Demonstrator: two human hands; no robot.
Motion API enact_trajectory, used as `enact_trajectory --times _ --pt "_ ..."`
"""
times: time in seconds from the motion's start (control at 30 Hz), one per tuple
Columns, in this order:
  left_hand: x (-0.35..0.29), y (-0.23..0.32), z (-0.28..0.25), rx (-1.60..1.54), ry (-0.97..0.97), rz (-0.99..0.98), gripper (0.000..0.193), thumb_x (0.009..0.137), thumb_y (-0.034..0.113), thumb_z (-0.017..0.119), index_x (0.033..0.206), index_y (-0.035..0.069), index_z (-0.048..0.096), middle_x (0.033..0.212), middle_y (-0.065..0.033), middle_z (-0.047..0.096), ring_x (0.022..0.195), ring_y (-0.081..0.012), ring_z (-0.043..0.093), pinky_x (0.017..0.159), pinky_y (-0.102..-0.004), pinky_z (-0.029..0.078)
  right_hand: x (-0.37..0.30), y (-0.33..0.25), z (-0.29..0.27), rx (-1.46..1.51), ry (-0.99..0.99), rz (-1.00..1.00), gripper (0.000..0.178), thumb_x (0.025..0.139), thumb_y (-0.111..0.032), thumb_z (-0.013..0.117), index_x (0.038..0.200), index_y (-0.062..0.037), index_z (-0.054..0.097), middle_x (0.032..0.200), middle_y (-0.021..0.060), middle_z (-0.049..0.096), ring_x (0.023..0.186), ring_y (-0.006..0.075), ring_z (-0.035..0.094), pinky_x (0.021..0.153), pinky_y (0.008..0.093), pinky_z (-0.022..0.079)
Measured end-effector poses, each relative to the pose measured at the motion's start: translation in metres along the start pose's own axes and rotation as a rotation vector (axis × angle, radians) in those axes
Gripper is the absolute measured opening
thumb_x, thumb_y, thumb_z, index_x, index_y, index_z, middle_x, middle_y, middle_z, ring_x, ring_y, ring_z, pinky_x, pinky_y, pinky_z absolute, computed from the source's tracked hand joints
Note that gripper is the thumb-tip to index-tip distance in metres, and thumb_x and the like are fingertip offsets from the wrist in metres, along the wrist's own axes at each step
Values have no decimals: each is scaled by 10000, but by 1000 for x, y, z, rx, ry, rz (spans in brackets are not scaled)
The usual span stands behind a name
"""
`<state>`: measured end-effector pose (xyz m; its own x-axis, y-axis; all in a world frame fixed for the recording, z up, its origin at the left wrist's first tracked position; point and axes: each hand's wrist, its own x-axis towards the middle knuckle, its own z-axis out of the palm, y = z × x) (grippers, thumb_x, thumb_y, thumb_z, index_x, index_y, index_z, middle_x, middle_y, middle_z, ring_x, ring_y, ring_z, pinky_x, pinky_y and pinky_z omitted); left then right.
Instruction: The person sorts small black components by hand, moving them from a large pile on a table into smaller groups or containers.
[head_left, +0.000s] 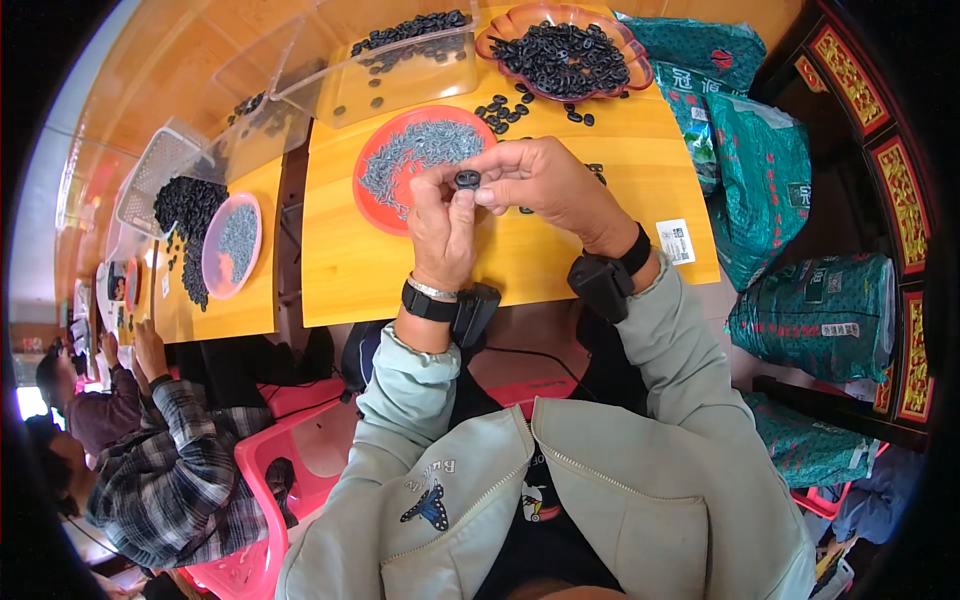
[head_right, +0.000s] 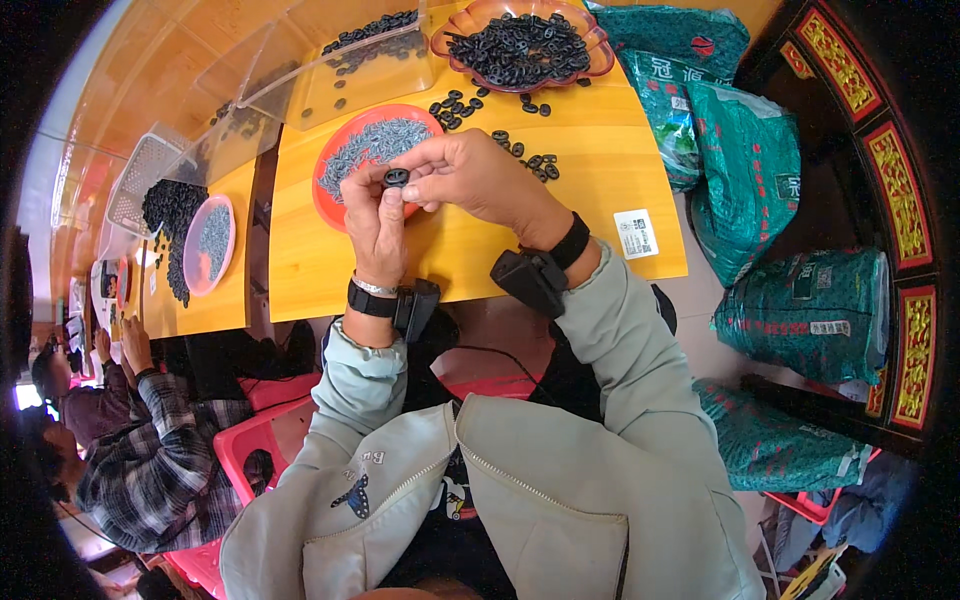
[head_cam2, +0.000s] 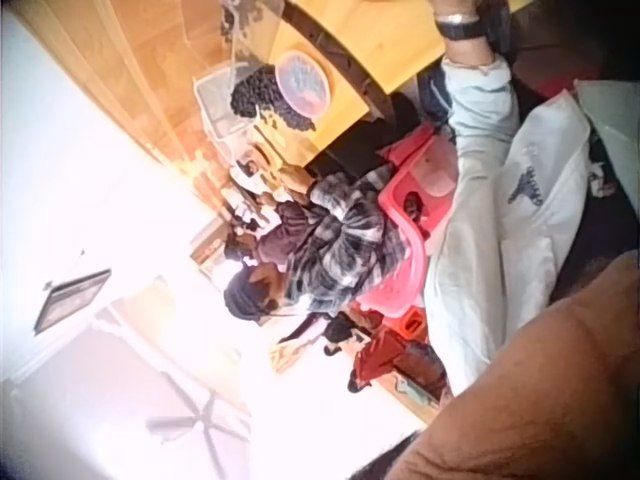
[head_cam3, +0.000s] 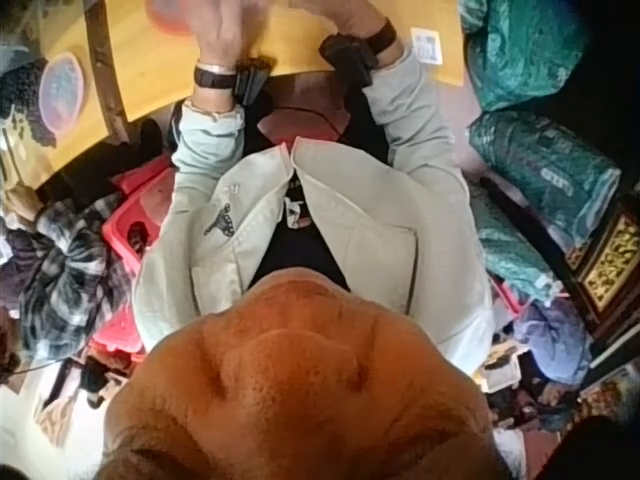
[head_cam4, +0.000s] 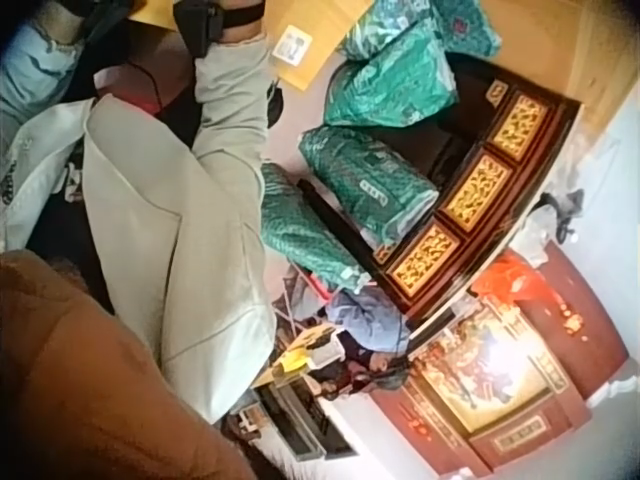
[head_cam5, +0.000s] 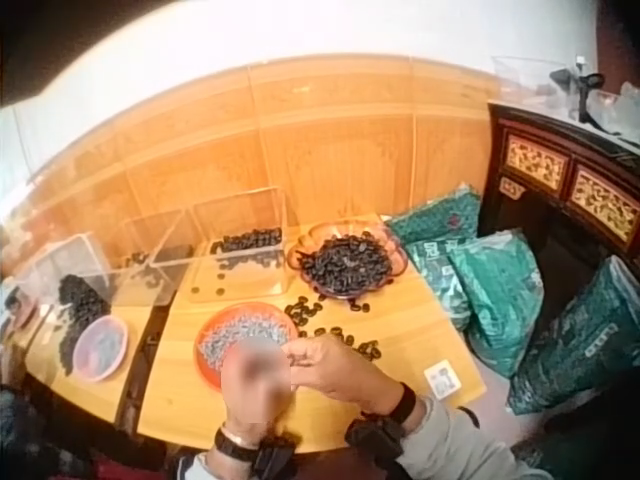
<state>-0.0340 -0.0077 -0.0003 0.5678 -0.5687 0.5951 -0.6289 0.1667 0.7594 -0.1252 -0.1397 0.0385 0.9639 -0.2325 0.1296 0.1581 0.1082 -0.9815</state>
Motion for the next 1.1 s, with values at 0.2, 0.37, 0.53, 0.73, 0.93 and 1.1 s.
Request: enact_trajectory --times 0.2,0.37,0.53,0.73,0.93,1.1 --pt "0 3 -3 -191 49 -19 201 906 113 502 1056 -8 443 881 -108 555 769 -158 544 695 -311 468 -3 -5 6 -90 -13 -70 281 813 -89 633 1062 39 622 868 46 658 785 75 587 694 205 468" --pt "-5 -2 -4 -230 63 -21 250 907 164 516 1071 -5 432 927 -77 500 834 -138 495 775 -279 431 -4 -6 10 -243 2 -144 277 834 -67 611 1102 3 620 780 -6 580 733 61 534 660 202 450" --pt "-4 -1 -3 -160 84 44 243 915 167 510 1073 1 428 948 -86 495 829 -134 491 775 -282 431 -3 -7 11 -332 16 -196 254 826 -49 610 1074 9 624 781 19 604 731 71 546 664 212 461" --pt "-7 2 4 -273 129 49 180 926 114 477 1061 10 420 968 -94 493 822 -127 487 766 -280 429 -4 -6 15 -302 52 -217 226 824 -9 585 1043 20 632 787 46 646 719 83 588 654 222 484" --pt "-6 7 8 -275 154 28 191 928 123 482 1066 1 430 964 -87 496 817 -125 488 766 -274 428 -3 0 13 -288 69 -227 237 820 -27 584 1048 14 633 791 35 639 719 70 578 657 211 477" --pt "-7 2 7 -272 148 -33 208 925 135 490 1070 -10 457 962 -78 494 820 -125 480 771 -275 424 -1 2 12 -176 73 -190 256 806 -49 602 1054 4 636 732 -10 582 681 50 522 629 198 446"
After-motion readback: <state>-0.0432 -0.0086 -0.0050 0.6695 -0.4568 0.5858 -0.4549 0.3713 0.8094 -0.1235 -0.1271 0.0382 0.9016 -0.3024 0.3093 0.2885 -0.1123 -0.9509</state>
